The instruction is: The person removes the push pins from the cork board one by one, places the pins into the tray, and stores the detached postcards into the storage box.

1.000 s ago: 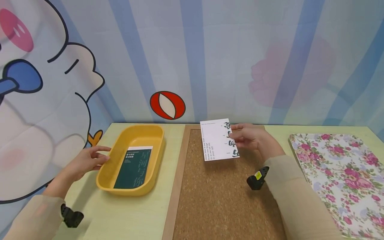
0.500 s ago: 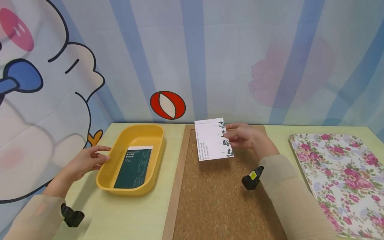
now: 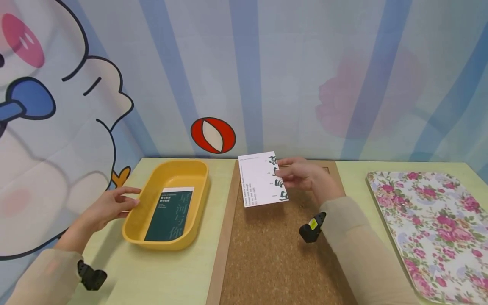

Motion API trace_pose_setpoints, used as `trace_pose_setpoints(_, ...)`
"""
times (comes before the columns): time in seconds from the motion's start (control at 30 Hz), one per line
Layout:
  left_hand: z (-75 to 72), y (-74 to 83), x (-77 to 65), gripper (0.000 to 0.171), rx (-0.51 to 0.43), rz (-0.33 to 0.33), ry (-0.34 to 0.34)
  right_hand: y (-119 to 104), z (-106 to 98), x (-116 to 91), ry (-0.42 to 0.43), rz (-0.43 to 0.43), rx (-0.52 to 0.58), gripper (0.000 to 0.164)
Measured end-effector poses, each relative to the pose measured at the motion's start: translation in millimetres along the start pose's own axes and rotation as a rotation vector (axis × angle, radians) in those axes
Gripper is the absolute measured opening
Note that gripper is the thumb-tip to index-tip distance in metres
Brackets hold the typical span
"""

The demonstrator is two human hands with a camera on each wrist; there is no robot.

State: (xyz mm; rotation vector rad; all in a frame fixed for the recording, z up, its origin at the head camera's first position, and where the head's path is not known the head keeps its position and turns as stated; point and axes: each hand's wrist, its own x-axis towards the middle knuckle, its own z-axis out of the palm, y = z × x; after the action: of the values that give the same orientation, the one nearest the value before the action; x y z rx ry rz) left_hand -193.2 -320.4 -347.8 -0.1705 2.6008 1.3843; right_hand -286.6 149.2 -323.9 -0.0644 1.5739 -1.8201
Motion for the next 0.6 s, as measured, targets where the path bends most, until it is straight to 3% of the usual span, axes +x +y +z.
trace_pose_setpoints(0.27, -0.3, 1.0, 0.7, 0.046, 0.003, -0.011, 0.0, -3.3, 7.7, 3.4, 0.014, 0.0, -0.007, 0.043)
trace_pose_setpoints(0.6, 0.5, -0.3, -0.3, 0.047, -0.002, -0.002, -0.008, -5.6, 16.0, 8.4, -0.032, -0.019, -0.036, 0.048)
